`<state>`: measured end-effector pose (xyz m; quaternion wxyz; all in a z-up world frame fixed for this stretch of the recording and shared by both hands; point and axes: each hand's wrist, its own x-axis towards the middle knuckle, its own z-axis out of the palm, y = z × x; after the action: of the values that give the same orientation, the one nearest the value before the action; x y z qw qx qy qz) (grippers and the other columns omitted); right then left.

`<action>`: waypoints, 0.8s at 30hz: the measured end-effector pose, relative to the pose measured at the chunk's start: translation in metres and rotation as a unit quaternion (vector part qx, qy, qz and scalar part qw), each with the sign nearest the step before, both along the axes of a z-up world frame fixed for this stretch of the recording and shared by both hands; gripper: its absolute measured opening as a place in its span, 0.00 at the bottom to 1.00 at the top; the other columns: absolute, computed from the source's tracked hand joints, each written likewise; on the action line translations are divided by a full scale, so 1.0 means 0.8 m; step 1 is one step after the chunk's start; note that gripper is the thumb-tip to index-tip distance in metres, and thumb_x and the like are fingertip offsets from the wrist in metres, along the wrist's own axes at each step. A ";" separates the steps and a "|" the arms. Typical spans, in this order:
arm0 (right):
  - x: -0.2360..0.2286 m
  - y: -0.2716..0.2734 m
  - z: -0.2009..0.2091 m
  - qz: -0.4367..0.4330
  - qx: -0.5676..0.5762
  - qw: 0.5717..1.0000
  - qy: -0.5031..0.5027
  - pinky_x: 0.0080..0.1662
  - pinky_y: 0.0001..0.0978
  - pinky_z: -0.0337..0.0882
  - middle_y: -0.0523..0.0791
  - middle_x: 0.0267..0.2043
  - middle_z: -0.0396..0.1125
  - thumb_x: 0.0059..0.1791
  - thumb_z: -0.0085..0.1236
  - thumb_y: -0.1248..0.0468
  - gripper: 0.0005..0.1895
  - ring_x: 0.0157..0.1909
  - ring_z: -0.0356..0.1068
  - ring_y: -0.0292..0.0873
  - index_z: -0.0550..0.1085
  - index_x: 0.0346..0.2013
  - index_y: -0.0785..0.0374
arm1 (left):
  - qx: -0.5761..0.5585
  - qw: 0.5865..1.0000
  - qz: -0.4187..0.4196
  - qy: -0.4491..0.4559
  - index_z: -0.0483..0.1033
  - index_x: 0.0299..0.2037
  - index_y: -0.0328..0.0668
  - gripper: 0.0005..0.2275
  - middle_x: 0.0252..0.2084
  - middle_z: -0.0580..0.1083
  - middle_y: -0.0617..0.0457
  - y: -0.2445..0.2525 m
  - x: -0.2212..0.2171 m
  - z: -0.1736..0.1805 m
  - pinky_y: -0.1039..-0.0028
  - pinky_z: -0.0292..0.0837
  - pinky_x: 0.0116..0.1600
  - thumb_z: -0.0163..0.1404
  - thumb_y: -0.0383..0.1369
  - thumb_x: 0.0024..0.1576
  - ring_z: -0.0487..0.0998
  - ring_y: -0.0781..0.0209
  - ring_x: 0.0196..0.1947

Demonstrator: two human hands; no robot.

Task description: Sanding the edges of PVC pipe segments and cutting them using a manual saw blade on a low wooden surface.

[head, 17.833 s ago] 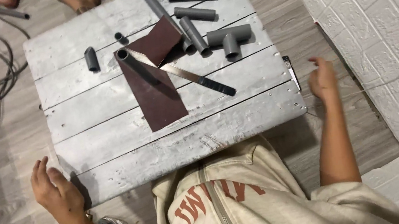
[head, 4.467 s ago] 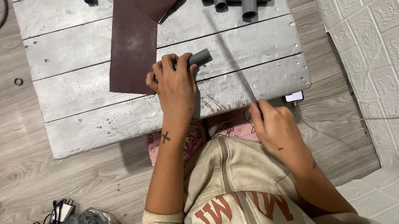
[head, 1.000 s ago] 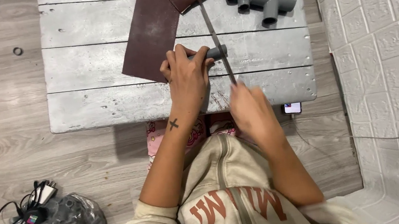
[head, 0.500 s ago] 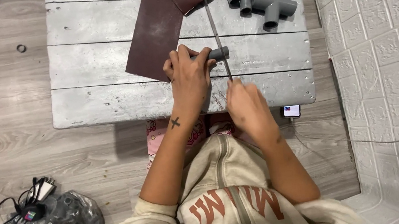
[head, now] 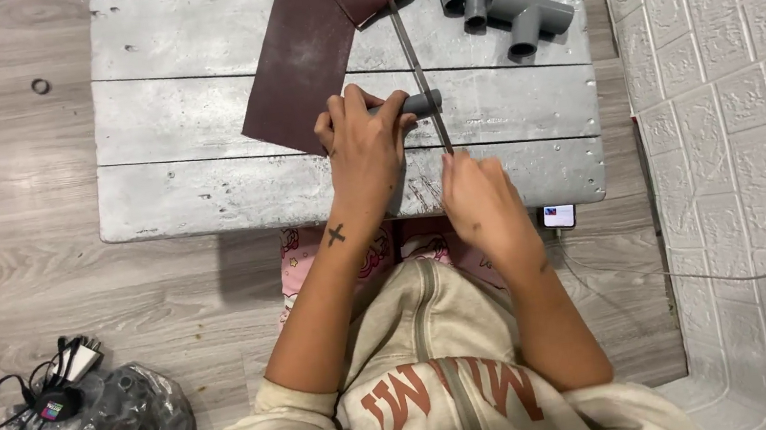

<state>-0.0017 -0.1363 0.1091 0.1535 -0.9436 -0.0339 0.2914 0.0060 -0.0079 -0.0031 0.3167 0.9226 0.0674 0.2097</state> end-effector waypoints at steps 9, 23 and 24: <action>-0.083 -0.051 0.026 -0.013 -0.042 0.999 0.016 0.32 0.51 0.73 0.69 0.30 0.70 0.60 0.28 0.52 0.29 0.34 0.75 0.69 0.72 0.32 0.71 | 0.003 1.000 -0.004 0.002 0.77 0.46 0.54 0.11 0.39 0.62 0.55 0.001 0.000 -0.001 0.61 0.50 0.54 0.50 0.46 0.62 0.66 0.53 0.45; -0.070 -0.047 0.003 -0.008 -0.019 1.000 -0.001 0.26 0.47 0.71 0.65 0.27 0.70 0.59 0.27 0.54 0.28 0.28 0.75 0.62 0.72 0.34 0.71 | 0.005 1.000 0.002 0.010 0.77 0.47 0.55 0.11 0.39 0.62 0.55 -0.001 0.004 -0.006 0.61 0.50 0.56 0.50 0.47 0.61 0.66 0.53 0.46; -0.080 -0.059 -0.009 0.009 -0.033 0.999 -0.003 0.24 0.44 0.71 0.63 0.24 0.70 0.59 0.28 0.53 0.28 0.25 0.75 0.60 0.71 0.32 0.70 | -0.007 1.000 0.001 0.017 0.78 0.47 0.54 0.11 0.39 0.63 0.55 -0.002 0.002 -0.004 0.60 0.51 0.56 0.51 0.46 0.61 0.66 0.52 0.46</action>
<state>-0.0653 -0.1836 0.1015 0.1194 -0.9487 -0.0331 0.2909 0.0076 -0.0093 -0.0064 0.3219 0.9238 0.0751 0.1933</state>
